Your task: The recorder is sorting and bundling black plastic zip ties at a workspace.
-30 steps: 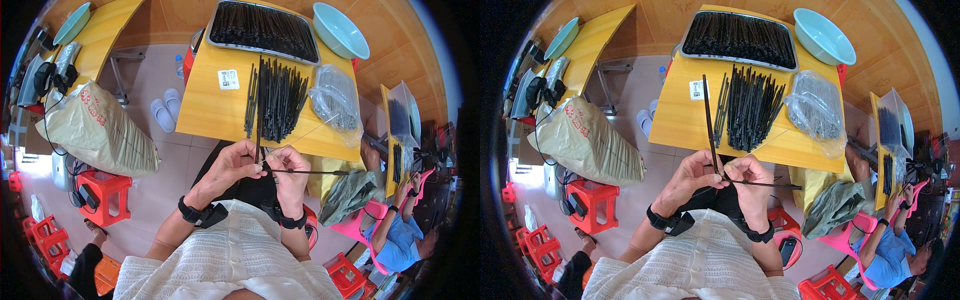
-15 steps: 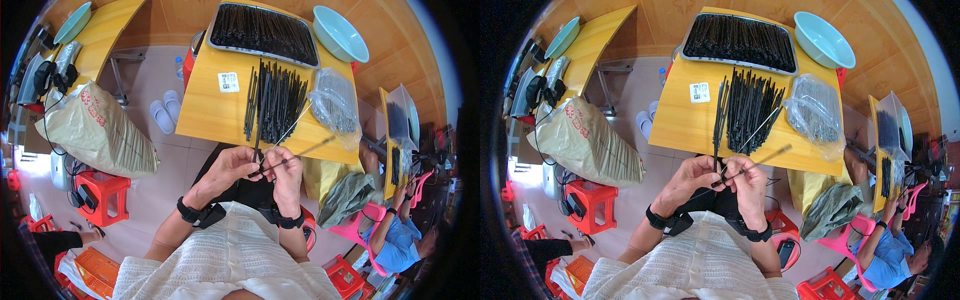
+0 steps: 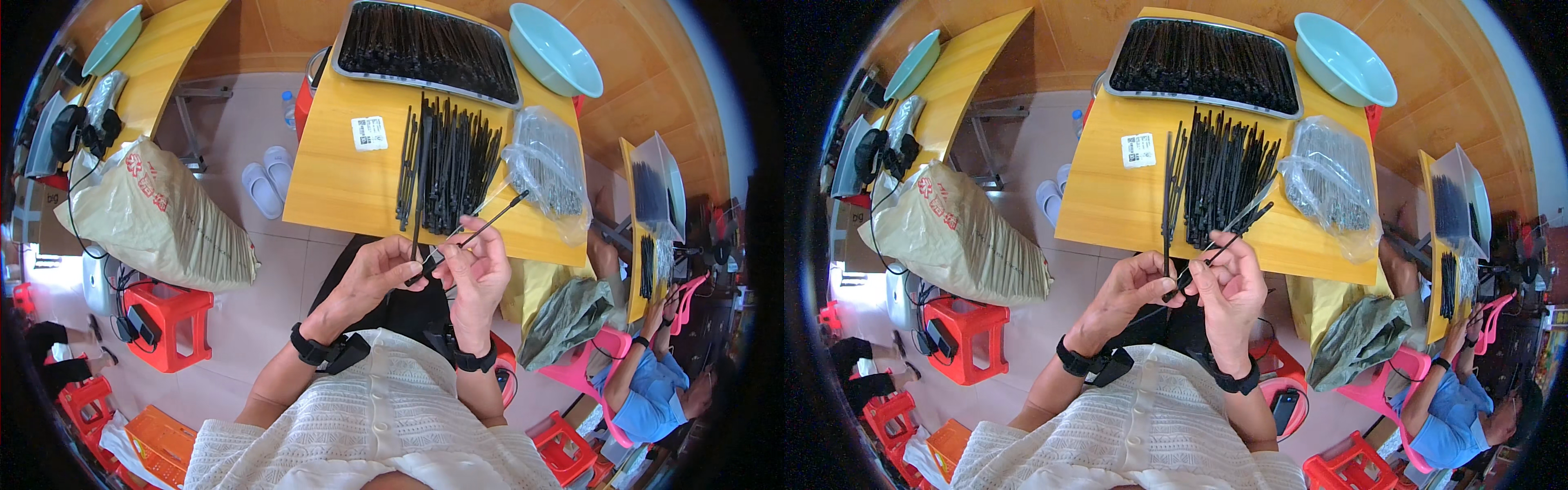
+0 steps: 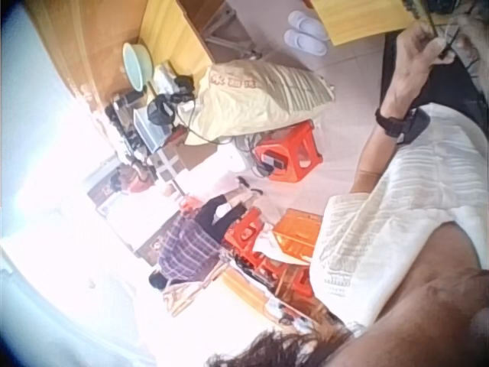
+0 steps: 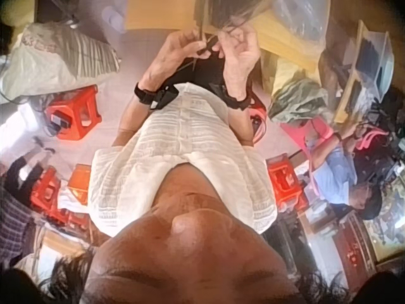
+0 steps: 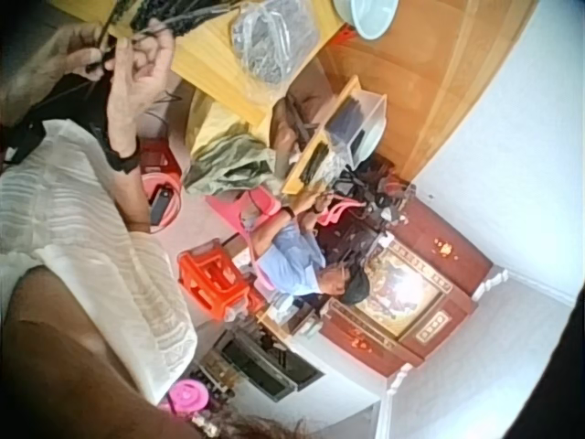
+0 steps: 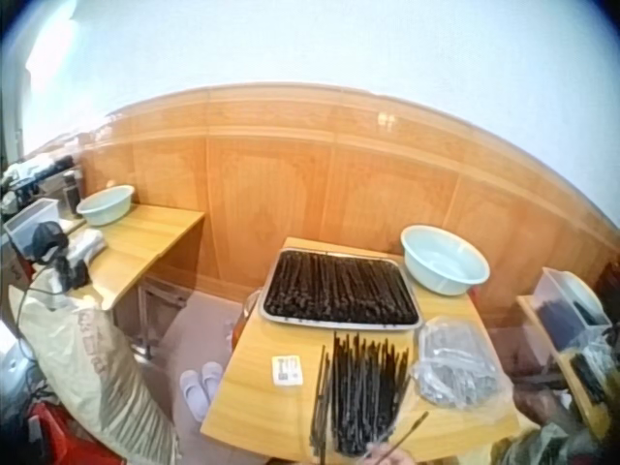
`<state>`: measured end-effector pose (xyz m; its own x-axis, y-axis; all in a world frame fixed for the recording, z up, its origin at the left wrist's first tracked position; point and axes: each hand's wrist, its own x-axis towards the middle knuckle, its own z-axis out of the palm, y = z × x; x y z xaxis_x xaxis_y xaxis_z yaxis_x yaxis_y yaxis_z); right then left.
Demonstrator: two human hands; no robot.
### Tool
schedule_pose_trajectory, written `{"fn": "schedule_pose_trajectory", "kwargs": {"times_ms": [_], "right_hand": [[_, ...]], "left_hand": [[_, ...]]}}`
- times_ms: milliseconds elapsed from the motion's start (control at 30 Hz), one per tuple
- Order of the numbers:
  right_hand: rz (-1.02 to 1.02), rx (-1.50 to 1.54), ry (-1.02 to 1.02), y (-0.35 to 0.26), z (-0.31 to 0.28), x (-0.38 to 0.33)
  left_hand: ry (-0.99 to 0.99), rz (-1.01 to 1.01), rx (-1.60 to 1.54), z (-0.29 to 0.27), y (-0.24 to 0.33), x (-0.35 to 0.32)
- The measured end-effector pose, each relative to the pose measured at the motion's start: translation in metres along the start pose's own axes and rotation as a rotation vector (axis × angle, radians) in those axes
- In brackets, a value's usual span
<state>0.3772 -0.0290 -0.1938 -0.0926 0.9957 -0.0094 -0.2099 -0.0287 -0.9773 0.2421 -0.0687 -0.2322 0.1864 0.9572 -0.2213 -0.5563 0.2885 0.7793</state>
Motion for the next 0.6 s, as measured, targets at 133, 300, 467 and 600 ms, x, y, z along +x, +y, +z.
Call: {"fn": "schedule_pose_trajectory", "kwargs": {"times_ms": [133,300,467,600], "right_hand": [[0.049,-0.083,-0.04,0.003,-0.001,0.0],[0.091,0.04,-0.066,0.008,-0.004,0.004],[0.022,0.002,-0.098,0.015,-0.006,0.005],[-0.007,-0.01,-0.065,0.016,-0.004,0.004]], "left_hand": [[-0.009,0.004,-0.033,0.0,-0.001,-0.001],[-0.009,0.028,-0.051,0.003,0.002,-0.002],[0.05,-0.006,-0.122,-0.001,-0.002,-0.004],[0.162,0.041,-0.181,0.0,0.0,-0.006]]}}
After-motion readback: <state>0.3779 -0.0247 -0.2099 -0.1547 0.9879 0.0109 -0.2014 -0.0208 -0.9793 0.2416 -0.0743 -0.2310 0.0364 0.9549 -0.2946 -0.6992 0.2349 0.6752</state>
